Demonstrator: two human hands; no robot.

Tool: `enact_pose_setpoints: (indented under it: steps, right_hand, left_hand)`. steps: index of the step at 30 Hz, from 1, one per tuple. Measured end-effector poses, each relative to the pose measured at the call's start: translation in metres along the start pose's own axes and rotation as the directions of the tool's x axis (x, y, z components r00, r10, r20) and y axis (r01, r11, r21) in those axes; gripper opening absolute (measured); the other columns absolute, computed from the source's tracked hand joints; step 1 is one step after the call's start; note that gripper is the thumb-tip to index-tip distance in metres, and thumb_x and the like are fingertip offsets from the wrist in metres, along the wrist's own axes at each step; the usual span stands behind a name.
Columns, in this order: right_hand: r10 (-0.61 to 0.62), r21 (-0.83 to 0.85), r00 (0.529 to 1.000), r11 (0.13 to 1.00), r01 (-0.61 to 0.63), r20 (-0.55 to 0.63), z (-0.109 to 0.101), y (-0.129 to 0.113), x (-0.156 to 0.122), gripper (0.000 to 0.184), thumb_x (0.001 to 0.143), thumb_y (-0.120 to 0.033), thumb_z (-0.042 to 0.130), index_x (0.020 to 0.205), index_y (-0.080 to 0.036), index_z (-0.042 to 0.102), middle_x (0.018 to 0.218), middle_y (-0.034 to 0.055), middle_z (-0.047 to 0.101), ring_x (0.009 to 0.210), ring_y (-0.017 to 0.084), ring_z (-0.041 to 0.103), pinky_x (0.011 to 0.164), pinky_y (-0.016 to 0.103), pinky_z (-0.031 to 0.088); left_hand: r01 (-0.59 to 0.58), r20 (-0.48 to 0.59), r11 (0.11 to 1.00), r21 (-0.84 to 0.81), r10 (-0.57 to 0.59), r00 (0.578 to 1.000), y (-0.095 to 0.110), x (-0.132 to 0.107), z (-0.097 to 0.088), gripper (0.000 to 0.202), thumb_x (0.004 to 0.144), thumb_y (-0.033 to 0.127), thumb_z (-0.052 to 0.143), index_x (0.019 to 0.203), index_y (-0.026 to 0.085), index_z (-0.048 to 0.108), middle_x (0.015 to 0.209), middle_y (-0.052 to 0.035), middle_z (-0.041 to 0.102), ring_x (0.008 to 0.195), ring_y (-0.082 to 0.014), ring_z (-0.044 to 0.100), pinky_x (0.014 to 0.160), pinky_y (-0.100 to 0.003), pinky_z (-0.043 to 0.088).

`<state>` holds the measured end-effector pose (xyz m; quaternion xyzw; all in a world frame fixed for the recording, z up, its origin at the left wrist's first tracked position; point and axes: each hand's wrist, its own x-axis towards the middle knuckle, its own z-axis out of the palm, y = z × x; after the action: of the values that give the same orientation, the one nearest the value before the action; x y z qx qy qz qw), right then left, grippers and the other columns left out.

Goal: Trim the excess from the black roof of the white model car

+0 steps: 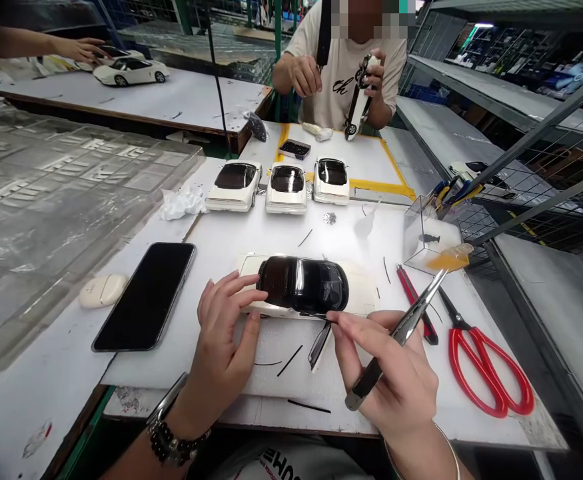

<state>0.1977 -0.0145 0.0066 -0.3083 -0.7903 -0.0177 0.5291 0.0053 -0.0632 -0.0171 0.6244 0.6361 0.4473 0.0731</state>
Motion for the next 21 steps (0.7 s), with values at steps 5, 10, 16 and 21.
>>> enact_pose_setpoints:
  steps: [5, 10, 16, 21]
  right_hand:
    - [0.028, -0.01, 0.998, 1.0, -0.028, 0.048, 0.0059, 0.0004, -0.0008, 0.04, 0.071, 0.0, 0.07, 0.105, -0.022, 0.065, 0.083, 0.0011, 0.069, 0.069, 0.017, 0.06, 0.058, 0.033, 0.048]
    - [0.015, -0.01, 0.999, 1.0, -0.014, 0.05, 0.0051, 0.0038, -0.0024, 0.039, 0.072, -0.001, 0.069, 0.104, -0.021, 0.065, 0.084, 0.0013, 0.069, 0.069, 0.016, 0.059, 0.06, 0.034, 0.048]
    - [0.018, 0.014, 0.997, 1.0, -0.019, 0.073, 0.0042, 0.0032, -0.0031, 0.042, 0.07, 0.002, 0.07, 0.106, -0.019, 0.065, 0.087, 0.003, 0.07, 0.07, 0.016, 0.059, 0.062, 0.035, 0.048]
    - [0.029, 0.01, 0.997, 0.999, -0.03, 0.075, 0.007, 0.0052, -0.0051, 0.042, 0.072, 0.0, 0.069, 0.108, -0.021, 0.064, 0.088, 0.0021, 0.07, 0.07, 0.016, 0.06, 0.063, 0.036, 0.048]
  left_hand:
    - [-0.004, 0.009, 1.0, -0.004, 0.004, 1.0, 0.0, 0.0001, 0.0002, 0.027, 0.09, 0.007, 0.039, 0.107, 0.023, 0.052, 0.123, -0.0058, 0.056, 0.131, -0.022, 0.04, 0.116, -0.054, 0.017]
    - [-0.004, 0.009, 1.0, -0.01, 0.004, 1.0, -0.0003, -0.0002, -0.0006, 0.025, 0.089, 0.007, 0.041, 0.106, 0.023, 0.053, 0.122, -0.0054, 0.056, 0.13, -0.0224, 0.04, 0.116, -0.054, 0.017]
    - [-0.004, 0.015, 1.0, -0.016, 0.004, 1.0, 0.0004, -0.0003, -0.0017, 0.025, 0.09, 0.006, 0.041, 0.106, 0.022, 0.052, 0.123, -0.006, 0.056, 0.129, -0.0218, 0.041, 0.117, -0.054, 0.017]
    - [-0.018, 0.013, 1.0, -0.018, 0.018, 1.0, -0.0011, -0.0007, -0.0012, 0.025, 0.09, 0.007, 0.041, 0.107, 0.022, 0.052, 0.122, -0.0066, 0.056, 0.128, -0.0226, 0.042, 0.116, -0.055, 0.02]
